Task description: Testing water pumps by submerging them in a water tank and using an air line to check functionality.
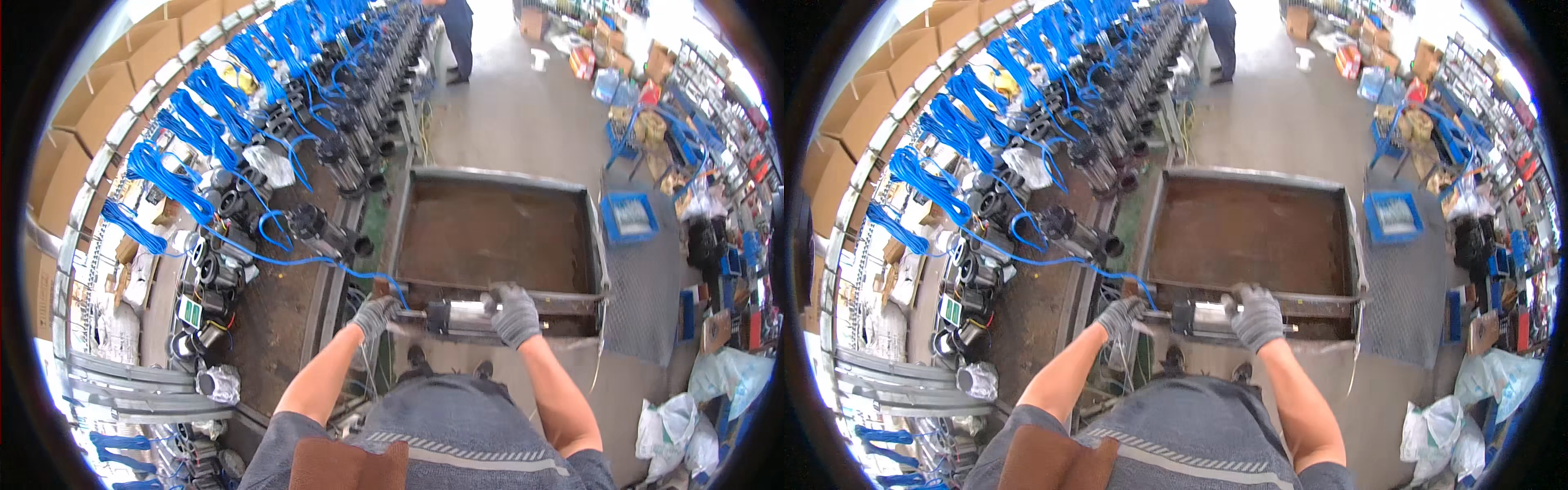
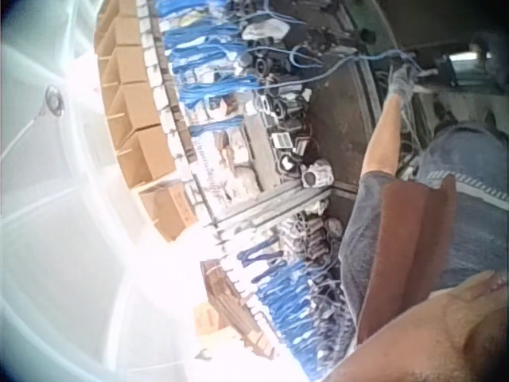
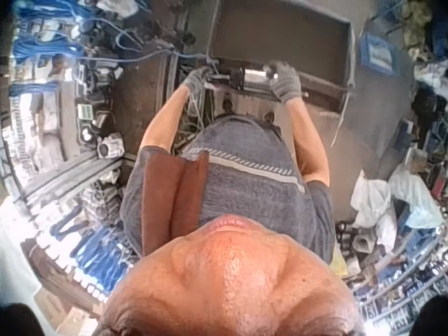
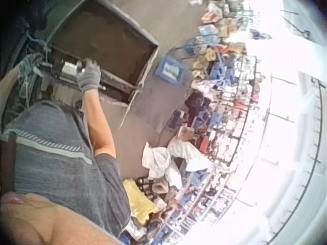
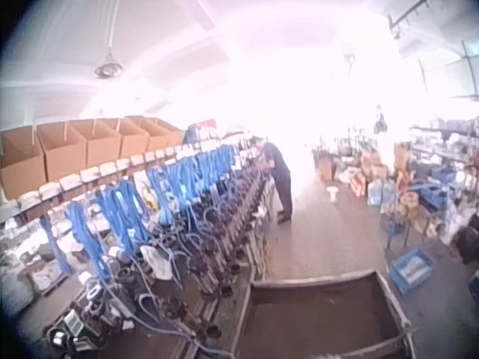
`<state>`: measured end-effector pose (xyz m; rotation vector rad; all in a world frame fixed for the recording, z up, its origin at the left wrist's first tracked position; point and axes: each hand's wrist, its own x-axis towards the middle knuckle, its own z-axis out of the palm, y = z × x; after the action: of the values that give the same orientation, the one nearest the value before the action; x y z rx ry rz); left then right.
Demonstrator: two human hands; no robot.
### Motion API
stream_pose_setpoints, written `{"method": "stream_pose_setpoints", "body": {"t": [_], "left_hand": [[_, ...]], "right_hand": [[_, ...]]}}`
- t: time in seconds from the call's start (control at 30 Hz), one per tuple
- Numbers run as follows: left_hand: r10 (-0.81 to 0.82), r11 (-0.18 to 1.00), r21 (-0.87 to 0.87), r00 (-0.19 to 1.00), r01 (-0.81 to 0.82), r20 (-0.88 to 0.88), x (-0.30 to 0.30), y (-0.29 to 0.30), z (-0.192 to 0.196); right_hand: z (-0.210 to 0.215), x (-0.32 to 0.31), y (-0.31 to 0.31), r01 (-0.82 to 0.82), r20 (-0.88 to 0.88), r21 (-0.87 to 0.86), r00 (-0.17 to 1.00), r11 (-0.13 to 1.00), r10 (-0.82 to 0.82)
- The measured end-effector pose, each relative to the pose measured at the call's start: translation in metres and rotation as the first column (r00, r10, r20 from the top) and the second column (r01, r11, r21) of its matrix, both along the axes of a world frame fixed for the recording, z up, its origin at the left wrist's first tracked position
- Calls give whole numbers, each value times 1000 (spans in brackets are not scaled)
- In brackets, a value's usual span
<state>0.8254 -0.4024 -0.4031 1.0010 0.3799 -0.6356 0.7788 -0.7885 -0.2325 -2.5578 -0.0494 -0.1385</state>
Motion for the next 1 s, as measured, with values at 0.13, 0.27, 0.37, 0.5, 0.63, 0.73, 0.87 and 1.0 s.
{"method": "stream_pose_setpoints", "body": {"t": [0.13, 0.27, 0.37, 0.5, 0.63, 0.73, 0.87, 1.0], "left_hand": [[-595, 668, 736, 674, 112, 437, -5, 3, -6], [-743, 302, 952, 637, 47, 204, 10, -10, 15], [-459, 548, 670, 850, 501, -260, 20, -31, 35], [-435, 649, 678, 899, 345, -40, 4, -32, 48], [-723, 585, 811, 449, -9, 526, -4, -6, 52], [-833, 510, 860, 233, -26, 501, -1, 2, 48], [-512, 711, 550, 859, 439, -23, 12, -9, 29], [-261, 808, 470, 932, 354, -253, 17, -25, 22]], "right_hand": [[-13, 1, 5, 6, -39, -165, 999, 986, -12], [-9, 5, 13, 15, -48, -182, 999, 983, -24], [-1, 5, 15, 42, -68, -193, 996, 980, -56], [-11, 5, 12, 53, -37, -218, 997, 974, -63], [-12, 4, 12, 80, -33, -216, 995, 973, -89], [-4, 3, 13, 90, -54, -215, 993, 972, -104], [-1, 4, 14, 62, -93, -250, 992, 966, -88], [2, 1, 15, 62, -102, -259, 991, 964, -92]]}}
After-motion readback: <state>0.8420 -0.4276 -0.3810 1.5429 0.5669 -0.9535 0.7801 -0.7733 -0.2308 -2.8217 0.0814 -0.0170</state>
